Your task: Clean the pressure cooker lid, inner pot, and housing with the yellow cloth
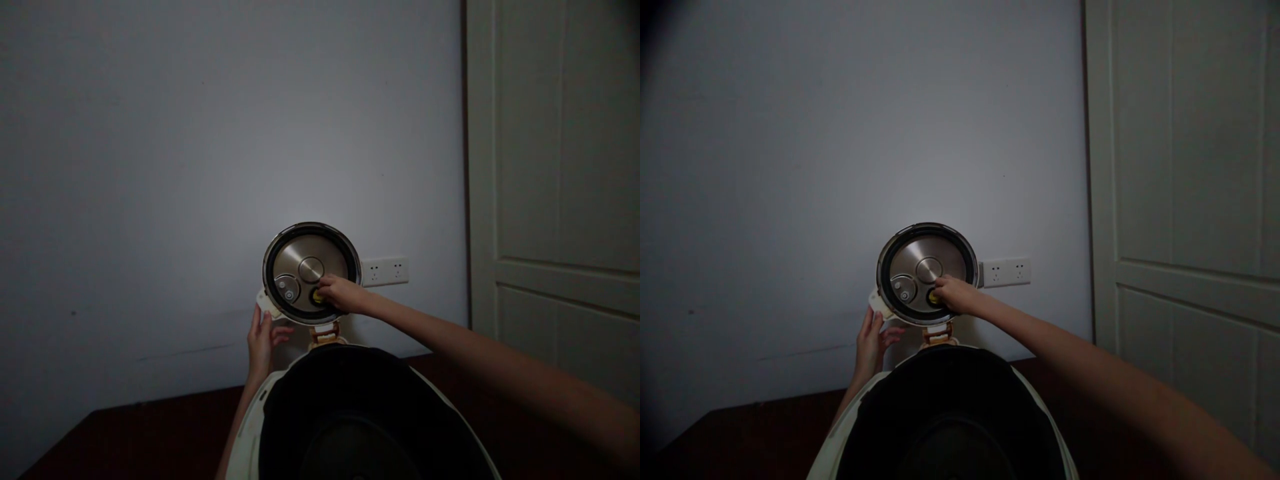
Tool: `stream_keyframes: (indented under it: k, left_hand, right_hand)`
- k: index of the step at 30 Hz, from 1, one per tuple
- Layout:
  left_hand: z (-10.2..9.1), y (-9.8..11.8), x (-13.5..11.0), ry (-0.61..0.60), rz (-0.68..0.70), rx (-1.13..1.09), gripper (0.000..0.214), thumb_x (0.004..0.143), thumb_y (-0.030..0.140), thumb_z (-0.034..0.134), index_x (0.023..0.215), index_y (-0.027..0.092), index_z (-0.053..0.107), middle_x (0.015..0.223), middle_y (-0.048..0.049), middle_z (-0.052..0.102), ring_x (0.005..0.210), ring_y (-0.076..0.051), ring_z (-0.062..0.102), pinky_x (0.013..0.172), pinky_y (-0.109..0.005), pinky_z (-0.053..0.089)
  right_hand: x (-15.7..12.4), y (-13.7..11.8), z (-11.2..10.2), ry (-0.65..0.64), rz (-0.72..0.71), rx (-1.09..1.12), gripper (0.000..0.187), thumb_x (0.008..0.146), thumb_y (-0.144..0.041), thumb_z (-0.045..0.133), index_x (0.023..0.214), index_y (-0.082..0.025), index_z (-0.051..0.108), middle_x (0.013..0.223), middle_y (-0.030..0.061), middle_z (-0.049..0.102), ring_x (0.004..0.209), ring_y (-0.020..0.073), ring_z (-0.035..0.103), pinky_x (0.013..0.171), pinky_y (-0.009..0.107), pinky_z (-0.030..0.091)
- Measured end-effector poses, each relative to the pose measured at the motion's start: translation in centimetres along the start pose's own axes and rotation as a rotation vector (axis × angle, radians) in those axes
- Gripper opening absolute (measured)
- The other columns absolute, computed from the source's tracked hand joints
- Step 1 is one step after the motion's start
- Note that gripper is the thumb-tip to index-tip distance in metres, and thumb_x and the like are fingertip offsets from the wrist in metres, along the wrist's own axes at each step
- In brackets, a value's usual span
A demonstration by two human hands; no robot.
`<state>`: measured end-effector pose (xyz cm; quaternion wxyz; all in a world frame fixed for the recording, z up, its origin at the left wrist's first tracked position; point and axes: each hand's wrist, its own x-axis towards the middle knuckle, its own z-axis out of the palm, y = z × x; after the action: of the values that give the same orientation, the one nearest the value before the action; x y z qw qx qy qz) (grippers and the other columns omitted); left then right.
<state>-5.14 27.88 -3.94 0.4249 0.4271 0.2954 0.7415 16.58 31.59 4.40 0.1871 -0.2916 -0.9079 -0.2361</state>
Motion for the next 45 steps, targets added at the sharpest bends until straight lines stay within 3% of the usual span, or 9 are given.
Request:
stream_keyframes:
  k: [4,8,13,16,21,26,33,40,45]
  left_hand:
    - [0.1,0.2,-0.1,-0.019,-0.008,0.005,0.063,0.085,0.029,0.056,0.142,0.028,0.029,0.127,-0.0126,0.055,0.052,-0.010,0.065,0.042,-0.020,0.049]
    - [0.2,0.4,-0.2,-0.022,-0.032,-0.004,0.063,0.085,0.030,0.056,0.142,0.028,0.028,0.131,-0.0134,0.051,0.053,-0.009,0.065,0.043,-0.020,0.049]
    - [0.2,0.5,-0.2,-0.018,-0.039,-0.020,0.065,0.084,0.032,0.058,0.142,0.027,0.030,0.123,-0.0116,0.058,0.052,-0.010,0.065,0.042,-0.019,0.049]
    - [0.1,0.5,-0.3,-0.030,-0.024,-0.025,0.066,0.083,0.031,0.059,0.142,0.027,0.030,0.123,-0.0118,0.058,0.053,-0.010,0.065,0.042,-0.019,0.049]
    - [0.1,0.5,-0.4,-0.029,-0.016,-0.036,0.068,0.083,0.032,0.061,0.143,0.027,0.028,0.118,-0.0115,0.060,0.053,-0.011,0.065,0.043,-0.020,0.049]
    - [0.3,0.6,-0.5,-0.028,-0.022,-0.044,0.069,0.083,0.032,0.060,0.143,0.026,0.028,0.117,-0.0115,0.061,0.052,-0.011,0.065,0.042,-0.020,0.049]
    - [0.5,1.0,-0.7,-0.023,-0.032,-0.036,0.065,0.085,0.030,0.058,0.143,0.026,0.028,0.116,-0.0113,0.061,0.051,-0.010,0.065,0.042,-0.020,0.048]
    - [0.5,0.8,-0.5,0.004,-0.074,-0.053,0.062,0.086,0.026,0.055,0.142,0.027,0.028,0.118,-0.0110,0.060,0.050,-0.009,0.064,0.041,-0.019,0.048]
    - [0.3,0.6,-0.4,-0.014,-0.060,-0.054,0.062,0.086,0.024,0.054,0.142,0.025,0.029,0.122,-0.0120,0.058,0.051,-0.009,0.064,0.041,-0.019,0.048]
  right_hand:
    - [2.0,-2.2,0.9,-0.020,-0.151,-0.019,0.025,0.085,-0.009,0.046,0.099,-0.013,0.067,0.101,0.0089,0.061,0.093,0.0190,0.051,0.081,0.029,0.040]
    - [2.9,-3.1,1.3,-0.014,-0.164,-0.016,0.028,0.087,-0.011,0.042,0.100,-0.014,0.067,0.106,0.0081,0.061,0.096,0.0199,0.049,0.084,0.028,0.039]
    - [1.7,-0.9,0.7,-0.066,-0.229,-0.087,0.023,0.081,-0.009,0.050,0.094,-0.016,0.068,0.101,0.0060,0.061,0.097,0.0184,0.049,0.080,0.027,0.039]
    - [0.7,1.2,-0.2,-0.086,-0.188,-0.219,0.017,0.080,-0.012,0.054,0.089,-0.016,0.068,0.099,0.0077,0.060,0.096,0.0198,0.049,0.078,0.030,0.039]
    - [0.1,3.8,-1.1,0.059,0.054,-0.289,0.024,0.089,-0.013,0.044,0.101,-0.013,0.065,0.104,0.0125,0.058,0.098,0.0202,0.046,0.081,0.031,0.040]
    - [2.6,4.9,-1.5,0.245,0.194,-0.257,0.030,0.091,-0.013,0.039,0.115,-0.010,0.057,0.115,0.0144,0.055,0.106,0.0212,0.043,0.086,0.032,0.042]
    - [8.7,4.4,-2.0,0.405,0.156,-0.041,0.033,0.091,-0.014,0.038,0.116,-0.011,0.059,0.120,0.0117,0.056,0.113,0.0193,0.044,0.096,0.033,0.037]
    - [9.6,0.8,0.4,0.199,-0.151,-0.037,0.036,0.093,-0.014,0.033,0.123,-0.013,0.052,0.139,0.0102,0.043,0.132,0.0149,0.031,0.106,0.031,0.028]
    - [8.7,1.5,-0.6,0.134,-0.118,-0.075,0.040,0.091,-0.012,0.035,0.129,-0.013,0.047,0.144,0.0104,0.038,0.136,0.0139,0.027,0.109,0.031,0.026]
